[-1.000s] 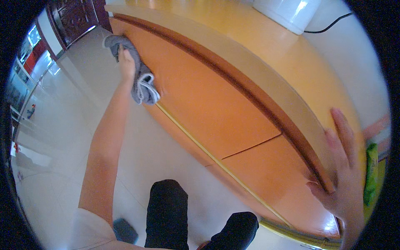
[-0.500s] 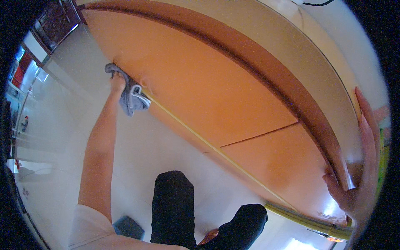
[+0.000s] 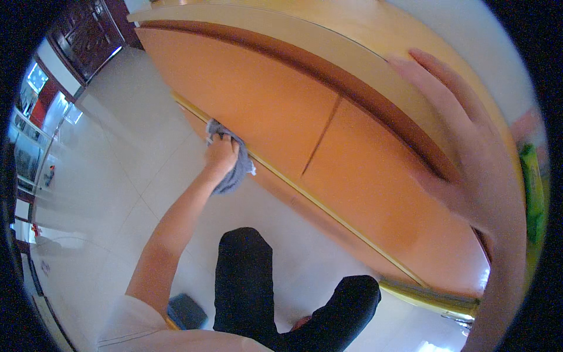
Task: The person wipes a yellow countertop and adjacent cabinet surfaces with a gray cloth. They move several items including a water bottle, a thermos, an electric kettle, and a baby bottle, then place the baby bottle into a cabinet. The person continues wiping the countertop and the front of the cabinet doors.
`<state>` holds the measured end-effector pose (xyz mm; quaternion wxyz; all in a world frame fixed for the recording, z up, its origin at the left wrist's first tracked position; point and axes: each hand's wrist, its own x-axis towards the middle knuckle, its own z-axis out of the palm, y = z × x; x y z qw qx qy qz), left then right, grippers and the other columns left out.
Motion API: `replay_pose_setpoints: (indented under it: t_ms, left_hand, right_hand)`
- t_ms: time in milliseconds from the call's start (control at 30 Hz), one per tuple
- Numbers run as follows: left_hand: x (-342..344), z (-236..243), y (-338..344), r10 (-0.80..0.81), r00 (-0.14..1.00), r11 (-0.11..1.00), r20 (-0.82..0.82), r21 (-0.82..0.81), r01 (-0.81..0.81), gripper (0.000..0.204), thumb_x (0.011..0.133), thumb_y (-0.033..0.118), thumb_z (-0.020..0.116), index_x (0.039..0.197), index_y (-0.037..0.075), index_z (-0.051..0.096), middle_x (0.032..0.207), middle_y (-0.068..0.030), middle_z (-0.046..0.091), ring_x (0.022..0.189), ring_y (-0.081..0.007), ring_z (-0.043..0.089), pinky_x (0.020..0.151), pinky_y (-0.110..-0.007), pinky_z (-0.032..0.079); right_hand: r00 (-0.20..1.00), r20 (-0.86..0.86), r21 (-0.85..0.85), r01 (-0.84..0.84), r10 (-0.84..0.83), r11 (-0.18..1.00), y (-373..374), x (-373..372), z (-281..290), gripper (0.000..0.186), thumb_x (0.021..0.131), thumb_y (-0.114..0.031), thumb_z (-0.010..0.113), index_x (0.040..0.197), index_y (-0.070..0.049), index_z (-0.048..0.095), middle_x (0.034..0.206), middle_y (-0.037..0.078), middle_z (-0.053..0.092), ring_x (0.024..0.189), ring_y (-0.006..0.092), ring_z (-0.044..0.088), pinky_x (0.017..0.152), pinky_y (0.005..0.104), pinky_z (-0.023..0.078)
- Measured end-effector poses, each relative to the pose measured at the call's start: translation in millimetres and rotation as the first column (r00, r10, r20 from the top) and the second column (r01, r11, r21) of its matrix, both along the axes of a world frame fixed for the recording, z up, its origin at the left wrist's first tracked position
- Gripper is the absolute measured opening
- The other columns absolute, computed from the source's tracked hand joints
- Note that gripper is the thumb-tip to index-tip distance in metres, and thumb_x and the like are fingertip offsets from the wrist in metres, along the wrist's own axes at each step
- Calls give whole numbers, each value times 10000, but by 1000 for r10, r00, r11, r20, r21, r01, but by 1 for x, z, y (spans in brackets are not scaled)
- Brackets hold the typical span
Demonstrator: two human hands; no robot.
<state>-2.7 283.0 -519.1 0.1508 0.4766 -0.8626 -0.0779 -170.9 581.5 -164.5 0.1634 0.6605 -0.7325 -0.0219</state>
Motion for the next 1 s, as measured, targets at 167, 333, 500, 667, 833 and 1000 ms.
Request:
replay_pose_setpoints:
  t_ms: [167, 333, 500, 667, 833, 1000]
  left_hand:
    - [-29, 10, 117, -214, 977, 974, 3, 78, 213, 367, 869, 294, 465, 1061, -12, 530, 1024, -232, 546, 833, -392, 604, 715, -490, 517]
    - [-52, 20, 221, -339, 937, 923, -86, 160, 349, 354, 863, 288, 488, 994, -37, 542, 954, -227, 559, 752, -383, 619, 629, -473, 532]
    - [-64, 17, 271, -395, 908, 896, -139, 162, 414, 333, 862, 293, 510, 1006, -6, 517, 955, -227, 548, 759, -386, 617, 618, -478, 531]
    - [-44, -7, 239, -316, 917, 938, -245, 67, 341, 284, 860, 258, 522, 960, -8, 507, 976, -218, 529, 771, -402, 598, 647, -483, 517]
    - [4, -31, 100, -100, 972, 989, -211, 84, 119, 311, 854, 236, 508, 1032, -18, 484, 1054, -253, 501, 904, -427, 554, 766, -509, 479]
    - [15, -21, -45, -34, 988, 998, -148, 37, 40, 427, 854, 251, 489, 1179, -19, 425, 1197, -278, 454, 1034, -435, 518, 871, -510, 443]
  right_hand:
    - [985, -4, -69, -174, 174, 982, 5, -11, -5, 939, 531, 60, 711, 1381, -142, 367, 1425, 108, 354, 1301, 303, 351, 1104, 381, 275]
    - [993, 38, 34, -110, 108, 993, 20, 6, 7, 816, 742, -318, 657, 1425, -118, 256, 1414, 227, 293, 1274, 389, 343, 1076, 414, 284]
    - [994, -24, 76, -107, 109, 991, 39, -8, 10, 851, 757, -309, 681, 1438, -128, 204, 1406, 253, 270, 1250, 406, 359, 1064, 417, 304]
    - [995, -13, 27, -98, 99, 995, 45, 2, 10, 843, 708, -226, 680, 1423, -123, 245, 1412, 211, 295, 1264, 378, 358, 1080, 400, 288]
    - [958, -65, -16, -281, 280, 960, 15, -25, -6, 827, 652, -158, 705, 1393, -101, 343, 1424, 152, 340, 1301, 331, 344, 1105, 395, 252]
    - [974, -56, 47, -219, 221, 975, 17, -24, 8, 799, 692, -218, 692, 1393, -102, 326, 1421, 147, 338, 1298, 335, 342, 1082, 421, 282]
